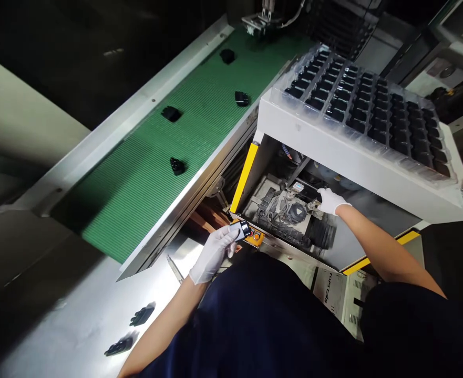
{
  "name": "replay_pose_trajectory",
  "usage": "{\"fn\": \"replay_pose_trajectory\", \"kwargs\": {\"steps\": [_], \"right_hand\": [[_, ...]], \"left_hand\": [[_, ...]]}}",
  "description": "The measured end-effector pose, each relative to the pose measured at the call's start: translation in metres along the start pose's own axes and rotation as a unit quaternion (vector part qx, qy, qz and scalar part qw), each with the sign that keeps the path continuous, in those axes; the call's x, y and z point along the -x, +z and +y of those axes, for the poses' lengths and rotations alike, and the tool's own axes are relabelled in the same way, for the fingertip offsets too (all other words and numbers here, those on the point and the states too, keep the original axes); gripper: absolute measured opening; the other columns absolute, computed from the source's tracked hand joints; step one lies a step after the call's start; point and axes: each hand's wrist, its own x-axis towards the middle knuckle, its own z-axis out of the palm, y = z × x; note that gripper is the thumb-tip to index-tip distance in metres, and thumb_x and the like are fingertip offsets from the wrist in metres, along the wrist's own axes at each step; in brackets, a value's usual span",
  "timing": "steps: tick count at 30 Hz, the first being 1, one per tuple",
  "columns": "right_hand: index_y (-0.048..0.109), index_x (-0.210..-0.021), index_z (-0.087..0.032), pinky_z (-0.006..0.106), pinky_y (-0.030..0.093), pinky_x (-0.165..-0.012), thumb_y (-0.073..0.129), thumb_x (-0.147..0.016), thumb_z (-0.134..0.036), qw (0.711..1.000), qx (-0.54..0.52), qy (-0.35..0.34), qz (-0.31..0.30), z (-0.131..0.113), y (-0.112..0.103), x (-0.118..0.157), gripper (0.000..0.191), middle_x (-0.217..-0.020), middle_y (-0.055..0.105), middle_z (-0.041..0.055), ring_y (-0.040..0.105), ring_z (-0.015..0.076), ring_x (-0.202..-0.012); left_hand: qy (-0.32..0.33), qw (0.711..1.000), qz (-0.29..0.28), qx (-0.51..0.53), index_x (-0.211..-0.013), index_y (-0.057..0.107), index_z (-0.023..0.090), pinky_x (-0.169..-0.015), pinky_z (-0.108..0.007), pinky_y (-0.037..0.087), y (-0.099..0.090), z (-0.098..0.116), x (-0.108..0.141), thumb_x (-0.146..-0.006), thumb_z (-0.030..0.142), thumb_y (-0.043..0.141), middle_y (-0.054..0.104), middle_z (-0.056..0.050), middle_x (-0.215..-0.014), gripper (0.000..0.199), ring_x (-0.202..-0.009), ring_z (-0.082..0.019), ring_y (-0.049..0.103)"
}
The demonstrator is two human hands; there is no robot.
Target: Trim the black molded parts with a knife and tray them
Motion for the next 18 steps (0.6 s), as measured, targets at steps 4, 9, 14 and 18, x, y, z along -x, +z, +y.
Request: {"fn": "replay_pose_trajectory", "kwargs": {"steps": [4, 9, 14, 18], "right_hand": [[0.063, -0.135, -0.013, 0.06, 0.04, -0.112, 0.069, -0.086, -0.039, 0.997, 0.015, -0.009, 0.075, -0.043, -0.018, 0.02, 0.056, -0.14, 0.058, 0.0249, 0.052, 0.0438, -0.136], [0.068, -0.128, -0.02, 0.045, 0.056, -0.102, 0.058, -0.097, -0.051, 0.888, -0.419, -0.187, -0.028, -0.174, 0.004, 0.09, 0.045, -0.129, 0.07, 0.0132, 0.068, 0.0273, -0.116], [0.069, -0.116, -0.018, 0.034, 0.065, -0.067, 0.088, -0.075, -0.048, 0.654, -0.663, -0.198, -0.306, -0.262, 0.028, 0.154, 0.054, -0.109, 0.073, 0.008, 0.074, 0.0218, -0.088], [0.068, -0.112, -0.019, 0.026, 0.06, -0.058, 0.09, -0.071, -0.052, 0.503, -0.74, -0.182, -0.408, -0.27, 0.03, 0.171, 0.057, -0.092, 0.074, 0.0047, 0.074, 0.0188, -0.075]], "left_hand": [[0.014, 1.0, 0.002, -0.018, -0.075, 0.053, 0.018, -0.047, -0.022, 0.032, -0.004, 0.004, 0.016, -0.085, 0.066, 0.071, 0.053, 0.005, -0.048, 0.052, -0.04, -0.008, 0.042], [0.024, 0.997, -0.025, -0.074, -0.076, 0.051, 0.019, -0.047, -0.022, 0.032, -0.006, 0.01, 0.032, -0.086, 0.07, 0.067, 0.053, 0.005, -0.053, 0.054, -0.043, -0.009, 0.044], [0.073, 0.981, -0.023, -0.177, -0.069, 0.053, 0.02, -0.053, -0.026, 0.037, -0.008, 0.02, 0.061, -0.099, 0.065, 0.051, 0.056, 0.001, -0.058, 0.054, -0.05, -0.012, 0.048], [0.145, 0.971, 0.094, -0.165, -0.089, 0.065, 0.019, -0.063, -0.029, 0.047, -0.017, 0.029, 0.096, -0.102, 0.056, 0.051, 0.064, -0.002, -0.075, 0.042, -0.066, -0.015, 0.057]]}}
